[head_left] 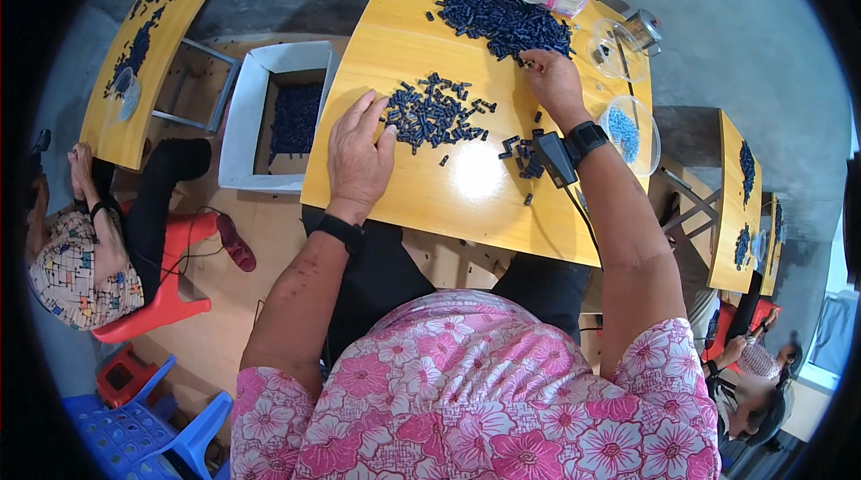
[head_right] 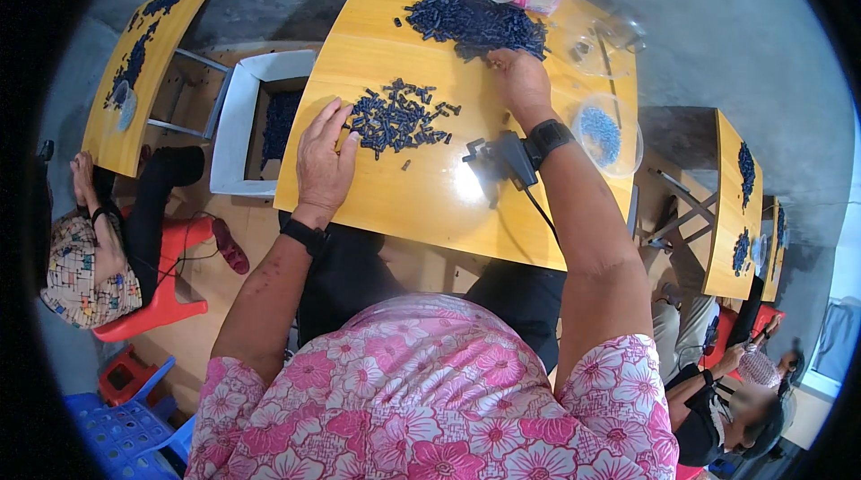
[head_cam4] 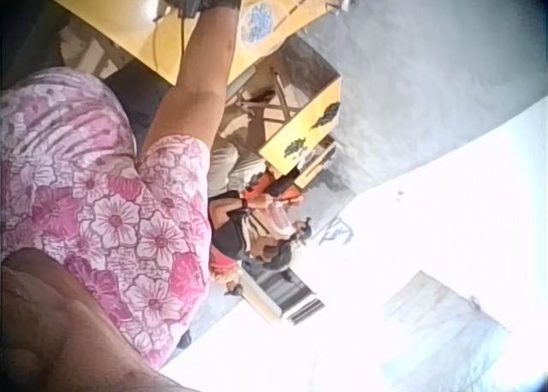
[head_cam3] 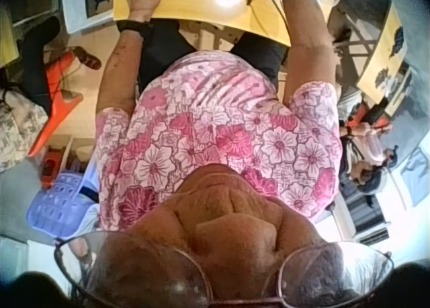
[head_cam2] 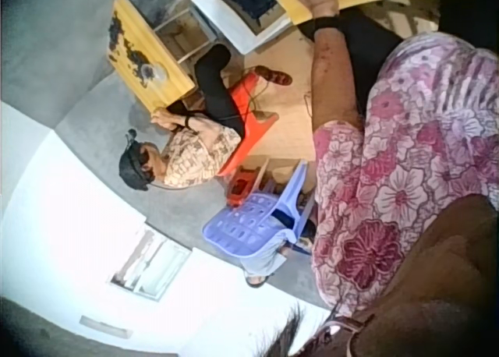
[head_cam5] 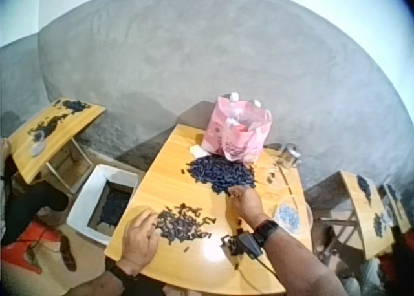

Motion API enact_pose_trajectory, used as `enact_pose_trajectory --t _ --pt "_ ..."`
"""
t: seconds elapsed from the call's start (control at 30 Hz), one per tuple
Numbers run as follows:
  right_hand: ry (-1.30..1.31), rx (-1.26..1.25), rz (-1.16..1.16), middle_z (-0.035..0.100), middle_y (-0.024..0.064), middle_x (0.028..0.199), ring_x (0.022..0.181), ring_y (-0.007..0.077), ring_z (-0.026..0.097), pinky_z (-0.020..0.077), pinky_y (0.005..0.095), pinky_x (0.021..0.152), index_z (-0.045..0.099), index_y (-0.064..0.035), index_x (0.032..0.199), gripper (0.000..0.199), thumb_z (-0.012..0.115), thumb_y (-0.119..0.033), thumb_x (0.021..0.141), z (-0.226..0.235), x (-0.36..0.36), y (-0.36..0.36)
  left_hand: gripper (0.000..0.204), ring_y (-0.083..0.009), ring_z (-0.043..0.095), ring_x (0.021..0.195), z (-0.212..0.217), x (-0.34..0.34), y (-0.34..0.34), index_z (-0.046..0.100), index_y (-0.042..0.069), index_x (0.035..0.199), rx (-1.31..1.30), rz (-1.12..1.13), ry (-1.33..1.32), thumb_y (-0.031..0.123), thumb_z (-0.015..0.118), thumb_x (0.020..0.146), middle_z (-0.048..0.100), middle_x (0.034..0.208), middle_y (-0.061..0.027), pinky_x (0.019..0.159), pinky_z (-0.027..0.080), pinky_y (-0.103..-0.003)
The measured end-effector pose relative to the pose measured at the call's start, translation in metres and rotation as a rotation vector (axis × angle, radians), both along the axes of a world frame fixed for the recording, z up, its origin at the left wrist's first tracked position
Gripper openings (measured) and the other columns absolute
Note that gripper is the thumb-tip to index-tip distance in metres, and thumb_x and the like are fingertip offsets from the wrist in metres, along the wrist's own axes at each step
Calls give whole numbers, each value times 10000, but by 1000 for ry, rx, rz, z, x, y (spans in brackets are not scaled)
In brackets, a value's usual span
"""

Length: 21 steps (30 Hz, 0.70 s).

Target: Sort small black plastic components on a wooden table into different piles or containers.

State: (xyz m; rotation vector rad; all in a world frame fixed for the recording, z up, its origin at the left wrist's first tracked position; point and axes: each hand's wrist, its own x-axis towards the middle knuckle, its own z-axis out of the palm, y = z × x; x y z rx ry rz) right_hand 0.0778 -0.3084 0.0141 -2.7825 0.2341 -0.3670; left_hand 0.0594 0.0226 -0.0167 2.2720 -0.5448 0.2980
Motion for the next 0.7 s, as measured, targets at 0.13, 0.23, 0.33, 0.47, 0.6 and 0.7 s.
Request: enact_pose_trajectory --t 0.13,0.23,0.33,0.47,0.6,0.7 --pt "21 -14 18 680 147 910 816 311 664 535 377 763 752 -130 1026 270 591 -57 821 3 -3 2 388 -338 520 1229 1 0 0 604 48 1259 17 -5 -2 142 617 883 563 1353 -144 1059 392 -421" --pt "50 -17 58 680 142 909 822 308 665 534 377 770 754 -127 1005 250 592 -61 827 7 -13 1 382 -333 518 1238 1 -1 0 600 54 1269 25 -5 -7 148 607 899 562 1359 -139 1062 391 -416" --pt "73 5 85 676 134 906 827 306 662 532 378 773 752 -111 990 230 595 -54 832 8 -24 -1 394 -342 523 1221 -1 0 -1 609 42 1250 3 -4 -20 146 625 870 567 1343 -152 1056 391 -427" --pt "46 109 98 664 117 913 855 315 656 526 379 778 741 -123 995 203 625 -117 829 10 -31 -2 386 -330 518 1241 -3 1 1 603 51 1269 29 -2 -16 149 612 895 559 1365 -139 1067 389 -415" --pt "56 416 120 651 92 1025 871 279 647 525 336 791 708 -107 1096 318 627 4 809 12 -21 7 385 -333 522 1236 0 1 -1 606 46 1265 21 -4 -10 149 612 893 562 1362 -139 1066 391 -415" --pt "-32 93 306 645 79 1125 929 273 650 526 328 809 693 -100 1131 357 630 34 806 15 -13 20 384 -334 523 1235 -3 2 -1 607 45 1263 17 -10 -6 147 612 892 564 1360 -139 1065 393 -415"
